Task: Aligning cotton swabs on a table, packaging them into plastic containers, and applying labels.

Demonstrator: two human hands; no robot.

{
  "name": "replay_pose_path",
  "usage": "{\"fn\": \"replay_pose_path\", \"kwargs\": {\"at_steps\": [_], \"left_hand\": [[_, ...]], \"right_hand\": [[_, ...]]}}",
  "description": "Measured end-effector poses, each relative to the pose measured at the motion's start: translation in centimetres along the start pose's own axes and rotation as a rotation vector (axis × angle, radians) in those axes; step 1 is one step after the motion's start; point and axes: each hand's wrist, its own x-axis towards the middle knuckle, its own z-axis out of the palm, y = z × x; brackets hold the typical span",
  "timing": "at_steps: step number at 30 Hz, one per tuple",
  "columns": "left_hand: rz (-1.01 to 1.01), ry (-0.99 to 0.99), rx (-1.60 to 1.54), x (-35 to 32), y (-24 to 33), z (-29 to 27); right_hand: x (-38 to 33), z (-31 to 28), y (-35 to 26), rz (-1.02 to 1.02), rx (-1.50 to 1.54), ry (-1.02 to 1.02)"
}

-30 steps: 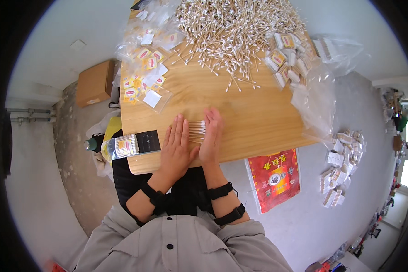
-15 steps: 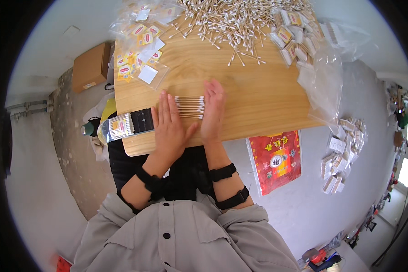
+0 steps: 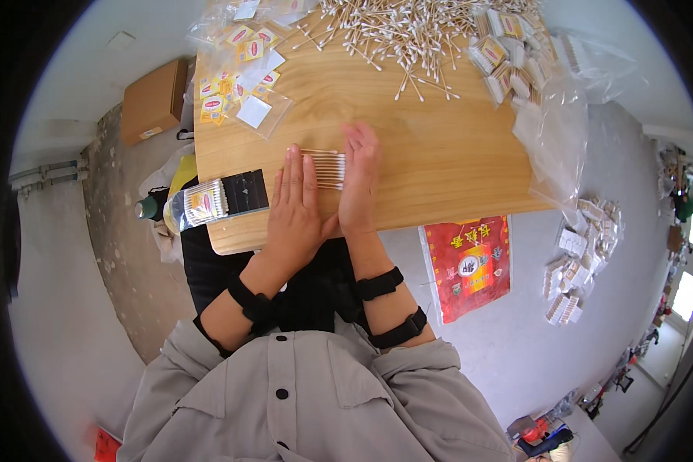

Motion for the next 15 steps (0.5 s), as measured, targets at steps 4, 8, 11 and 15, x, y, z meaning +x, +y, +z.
{"fn": "replay_pose_path", "kwargs": {"at_steps": [4, 8, 11, 15], "left_hand": [[-0.040, -0.029, 0.051, 0.6, 0.6, -1.7], [-0.088, 0.030, 0.016, 1.5, -0.2, -1.3], [-0.034, -0.015, 0.006, 1.3, -0.1, -0.8], [-0.013, -0.057, -0.005, 1.1, 0.1, -1.2]], "right_hand": [[0.7, -1.6, -1.0, 0.021, 0.074, 0.124], [0.9, -1.4, -1.4, 0.000, 0.030, 0.129], [0.7, -0.1, -0.4, 0.043, 0.012, 0.065], [0.3, 0.2, -0.7, 0.064, -0.079, 0.000]]}}
